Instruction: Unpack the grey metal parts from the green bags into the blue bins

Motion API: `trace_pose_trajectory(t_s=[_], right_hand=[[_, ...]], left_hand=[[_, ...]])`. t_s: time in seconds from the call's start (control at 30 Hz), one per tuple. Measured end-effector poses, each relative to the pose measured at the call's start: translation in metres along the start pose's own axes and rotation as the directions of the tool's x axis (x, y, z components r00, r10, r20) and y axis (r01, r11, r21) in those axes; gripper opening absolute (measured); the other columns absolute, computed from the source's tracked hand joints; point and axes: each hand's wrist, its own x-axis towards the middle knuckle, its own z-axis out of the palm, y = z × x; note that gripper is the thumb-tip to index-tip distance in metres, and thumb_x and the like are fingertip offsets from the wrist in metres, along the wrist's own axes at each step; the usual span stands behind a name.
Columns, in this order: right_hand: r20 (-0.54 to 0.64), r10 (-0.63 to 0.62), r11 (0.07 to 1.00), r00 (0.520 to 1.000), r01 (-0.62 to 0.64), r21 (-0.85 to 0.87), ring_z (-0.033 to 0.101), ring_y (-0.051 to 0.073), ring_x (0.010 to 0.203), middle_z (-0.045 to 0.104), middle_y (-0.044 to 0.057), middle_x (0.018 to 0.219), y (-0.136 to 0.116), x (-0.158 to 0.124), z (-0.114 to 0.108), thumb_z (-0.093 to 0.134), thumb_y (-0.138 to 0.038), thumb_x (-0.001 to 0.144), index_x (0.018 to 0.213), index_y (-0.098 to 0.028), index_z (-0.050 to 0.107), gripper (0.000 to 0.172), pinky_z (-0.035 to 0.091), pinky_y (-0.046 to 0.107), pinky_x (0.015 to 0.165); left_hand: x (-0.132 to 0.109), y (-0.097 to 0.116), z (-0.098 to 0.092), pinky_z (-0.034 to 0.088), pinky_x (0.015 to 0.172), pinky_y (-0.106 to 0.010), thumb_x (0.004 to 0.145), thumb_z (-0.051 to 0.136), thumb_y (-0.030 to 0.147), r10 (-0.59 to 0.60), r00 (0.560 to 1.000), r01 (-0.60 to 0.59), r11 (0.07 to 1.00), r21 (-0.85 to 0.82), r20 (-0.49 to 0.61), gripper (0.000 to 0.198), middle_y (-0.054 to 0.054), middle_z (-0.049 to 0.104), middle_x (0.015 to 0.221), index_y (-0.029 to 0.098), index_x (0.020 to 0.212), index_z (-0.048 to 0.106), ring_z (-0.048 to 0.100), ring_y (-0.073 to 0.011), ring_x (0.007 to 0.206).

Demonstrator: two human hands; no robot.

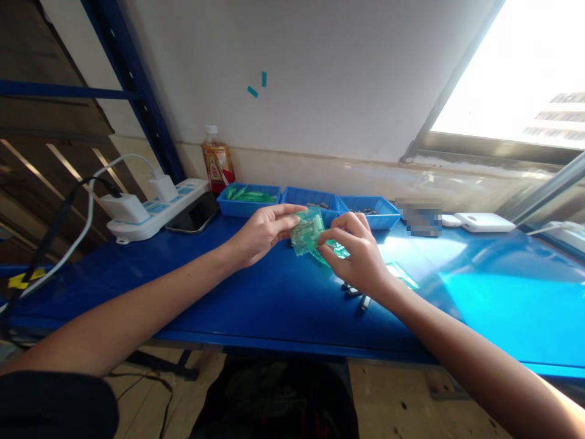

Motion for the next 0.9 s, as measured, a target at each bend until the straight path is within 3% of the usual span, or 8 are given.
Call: trace_pose_trajectory(t_s=[0.17, 0.3, 0.47, 0.67, 0.9], right_hand=[[0.033, 0.123, 0.99, 0.992, -0.12, -0.07, 0.047, 0.024, 0.089, 0.051, 0.008, 0.091, 0.005, -0.001, 0.002, 0.059, -0.02, 0.082, 0.092, -0.02, 0.067, 0.013, 0.044, 0.043, 0.082], [0.054, 0.153, 0.988, 0.987, -0.152, -0.014, 0.051, 0.024, 0.085, 0.057, 0.007, 0.086, 0.005, 0.001, 0.003, 0.06, -0.022, 0.082, 0.097, -0.02, 0.064, 0.016, 0.044, 0.041, 0.08], [0.072, 0.226, 0.963, 0.971, -0.234, 0.133, 0.056, 0.022, 0.081, 0.063, 0.004, 0.081, -0.001, -0.001, 0.009, 0.06, -0.021, 0.08, 0.102, -0.021, 0.059, 0.022, 0.046, 0.039, 0.079], [0.149, 0.429, 0.809, 0.891, -0.453, 0.374, 0.062, 0.02, 0.083, 0.066, 0.003, 0.084, -0.008, 0.001, 0.009, 0.06, -0.026, 0.08, 0.112, -0.02, 0.056, 0.033, 0.048, 0.037, 0.08], [0.253, 0.426, 0.695, 0.868, -0.494, 0.523, 0.062, 0.023, 0.096, 0.065, 0.009, 0.102, -0.008, 0.0, 0.007, 0.062, -0.03, 0.081, 0.107, -0.019, 0.059, 0.029, 0.052, 0.035, 0.077]], left_hand=[[-0.002, -0.006, 0.002, 0.049, 0.077, -0.024, 0.071, 0.073, 0.021, 0.13, 0.989, -0.124, 0.988, 0.086, -0.07, 0.019, -0.002, 0.07, 0.084, 0.014, 0.088, 0.068, 0.063, -0.013, 0.081], [-0.002, -0.008, 0.003, 0.051, 0.07, -0.024, 0.071, 0.072, 0.02, 0.118, 0.984, -0.109, 0.992, 0.067, -0.133, 0.02, 0.0, 0.067, 0.084, 0.016, 0.089, 0.063, 0.063, -0.0134, 0.08], [-0.004, -0.007, 0.007, 0.051, 0.07, -0.025, 0.072, 0.07, 0.02, 0.097, 0.986, -0.088, 0.993, 0.073, -0.135, 0.022, 0.0, 0.065, 0.089, 0.017, 0.091, 0.06, 0.062, -0.0136, 0.082], [-0.006, -0.006, 0.009, 0.051, 0.071, -0.024, 0.072, 0.068, 0.017, 0.114, 0.985, -0.11, 0.993, 0.04, -0.129, 0.021, 0.001, 0.064, 0.088, 0.017, 0.089, 0.057, 0.061, -0.0131, 0.084], [-0.005, -0.009, 0.007, 0.05, 0.07, -0.023, 0.075, 0.067, 0.019, 0.115, 0.986, -0.107, 0.992, 0.07, -0.123, 0.017, 0.001, 0.063, 0.085, 0.017, 0.088, 0.056, 0.06, -0.0123, 0.081]])
